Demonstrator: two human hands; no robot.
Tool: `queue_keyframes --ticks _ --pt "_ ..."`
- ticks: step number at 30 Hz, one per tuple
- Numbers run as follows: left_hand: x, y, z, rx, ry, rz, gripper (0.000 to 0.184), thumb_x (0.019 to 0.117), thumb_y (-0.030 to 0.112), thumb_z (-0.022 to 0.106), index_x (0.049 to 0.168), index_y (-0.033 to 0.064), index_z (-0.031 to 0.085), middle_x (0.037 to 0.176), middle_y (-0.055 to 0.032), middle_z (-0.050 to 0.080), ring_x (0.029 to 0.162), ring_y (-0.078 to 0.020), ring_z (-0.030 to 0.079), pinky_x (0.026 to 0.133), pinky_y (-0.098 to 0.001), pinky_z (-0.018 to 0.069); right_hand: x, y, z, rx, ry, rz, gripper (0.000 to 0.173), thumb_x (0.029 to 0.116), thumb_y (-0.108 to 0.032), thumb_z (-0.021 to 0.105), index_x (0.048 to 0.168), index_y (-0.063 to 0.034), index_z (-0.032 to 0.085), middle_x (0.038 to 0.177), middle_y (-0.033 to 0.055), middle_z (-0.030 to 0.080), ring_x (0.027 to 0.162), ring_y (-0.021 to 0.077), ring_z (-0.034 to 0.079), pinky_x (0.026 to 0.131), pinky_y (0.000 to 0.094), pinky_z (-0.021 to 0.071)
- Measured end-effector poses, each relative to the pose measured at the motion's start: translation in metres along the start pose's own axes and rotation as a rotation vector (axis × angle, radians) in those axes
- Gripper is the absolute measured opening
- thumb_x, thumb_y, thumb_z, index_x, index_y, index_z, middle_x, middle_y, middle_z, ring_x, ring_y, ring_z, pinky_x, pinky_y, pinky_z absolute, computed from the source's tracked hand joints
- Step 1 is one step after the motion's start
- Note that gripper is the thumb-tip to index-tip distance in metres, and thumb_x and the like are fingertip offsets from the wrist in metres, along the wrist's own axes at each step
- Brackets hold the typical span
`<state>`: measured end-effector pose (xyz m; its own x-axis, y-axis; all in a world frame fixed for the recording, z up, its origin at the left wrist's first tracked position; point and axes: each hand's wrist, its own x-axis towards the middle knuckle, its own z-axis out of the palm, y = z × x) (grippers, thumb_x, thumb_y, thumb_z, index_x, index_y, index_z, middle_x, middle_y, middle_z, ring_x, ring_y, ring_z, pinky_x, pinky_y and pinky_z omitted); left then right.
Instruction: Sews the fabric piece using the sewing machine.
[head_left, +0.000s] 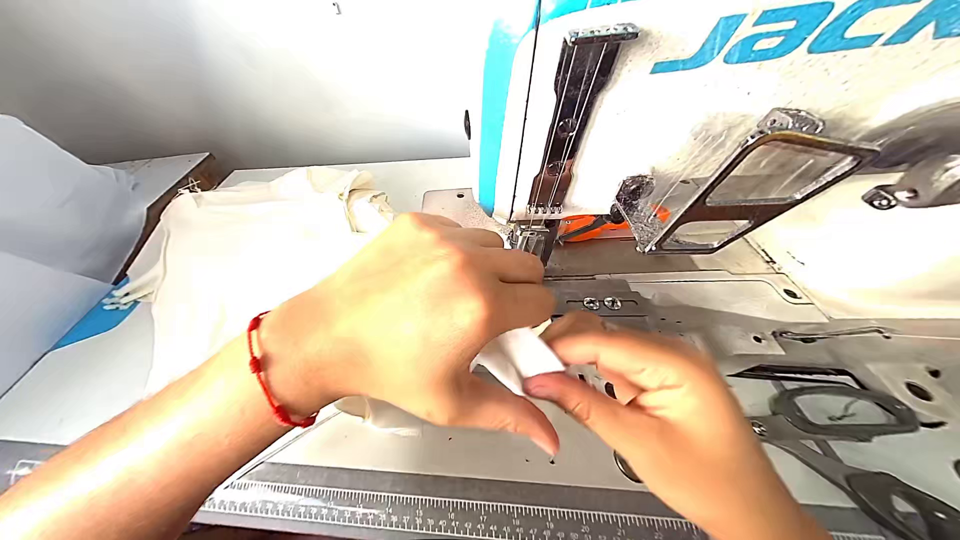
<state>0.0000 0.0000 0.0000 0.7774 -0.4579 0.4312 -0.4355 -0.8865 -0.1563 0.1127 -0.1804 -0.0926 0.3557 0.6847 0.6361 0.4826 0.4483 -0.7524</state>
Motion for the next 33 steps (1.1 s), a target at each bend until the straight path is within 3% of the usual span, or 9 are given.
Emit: queue_keyframes --ticks 3,6,8,11,15,25,33 --pt "-0.006 0.001 0.017 0.06 0.001 -0.067 0.017 0.0817 0.027 0.067 0.091 0.0133 0.074 0.079 0.0026 0.069 0.068 -0.0122 0.064 0.053 -0.0299 0.046 0.01 -0.019 -0.003 0.063 0.076 0.089 0.011 0.0948 -0.027 0.072 0.098 -0.0171 0.076 0.088 -0.0084 0.072 0.08 -0.0005 0.067 0.074 0.0157 0.0578" --pt "-0.018 0.018 0.018 0.193 0.013 -0.118 0.015 0.0863 0.01 0.06 0.087 0.0119 0.075 0.086 -0.0007 0.072 0.065 -0.016 0.059 0.052 -0.0324 0.0399 -0.013 -0.021 0.003 -0.052 0.038 0.022 0.011 0.0961 -0.018 0.072 0.098 -0.0068 0.074 0.096 -0.0012 0.073 0.095 -0.0002 0.066 0.085 0.0163 0.0551" --pt "-0.027 0.033 0.026 0.297 0.006 -0.149 0.022 0.0924 0.008 0.055 0.09 0.0108 0.077 0.09 -0.0021 0.073 0.066 -0.018 0.059 0.053 -0.0327 0.0392 -0.033 -0.014 0.01 -0.176 0.006 -0.022 0.009 0.0963 -0.015 0.072 0.095 -0.0058 0.072 0.096 0.0027 0.073 0.108 0.0067 0.066 0.097 0.0224 0.0516" --pt "-0.034 0.041 0.037 0.37 0.034 -0.181 0.026 0.0948 0.004 0.052 0.095 0.0097 0.077 0.093 -0.0021 0.073 0.071 -0.0189 0.057 0.057 -0.0326 0.0374 -0.046 -0.005 0.015 -0.292 0.021 -0.079 0.007 0.0967 -0.015 0.071 0.095 -0.008 0.07 0.096 0.0 0.074 0.111 0.0075 0.064 0.104 0.0247 0.044" --pt "-0.029 0.029 0.039 0.373 0.043 -0.179 0.025 0.0941 0.005 0.054 0.094 0.0091 0.078 0.092 -0.0029 0.073 0.07 -0.0187 0.059 0.055 -0.0319 0.0378 -0.035 -0.001 0.014 -0.379 0.073 -0.11 0.008 0.0988 -0.02 0.069 0.097 -0.0118 0.07 0.098 -0.004 0.075 0.11 0.0035 0.063 0.104 0.0254 0.0399" --pt "-0.024 0.014 0.041 0.365 0.054 -0.204 0.027 0.0918 0.003 0.054 0.094 0.0094 0.08 0.09 -0.0033 0.074 0.066 -0.0176 0.056 0.054 -0.0325 0.0342 -0.019 0.009 0.014 -0.473 0.123 -0.121 0.011 0.0994 -0.025 0.068 0.096 -0.0151 0.073 0.096 -0.0063 0.077 0.108 0.0019 0.066 0.104 0.0268 0.0416" --pt "-0.016 0.002 0.045 0.402 0.0 -0.23 0.023 0.09 0.0 0.058 0.093 0.0072 0.079 0.085 -0.0069 0.073 0.066 -0.0225 0.06 0.054 -0.0367 0.0386 -0.007 0.019 0.016 -0.657 0.205 -0.171 0.014 0.0981 -0.024 0.067 0.093 -0.0161 0.078 0.096 -0.0059 0.077 0.104 0.0039 0.068 0.1 0.0296 0.0467"
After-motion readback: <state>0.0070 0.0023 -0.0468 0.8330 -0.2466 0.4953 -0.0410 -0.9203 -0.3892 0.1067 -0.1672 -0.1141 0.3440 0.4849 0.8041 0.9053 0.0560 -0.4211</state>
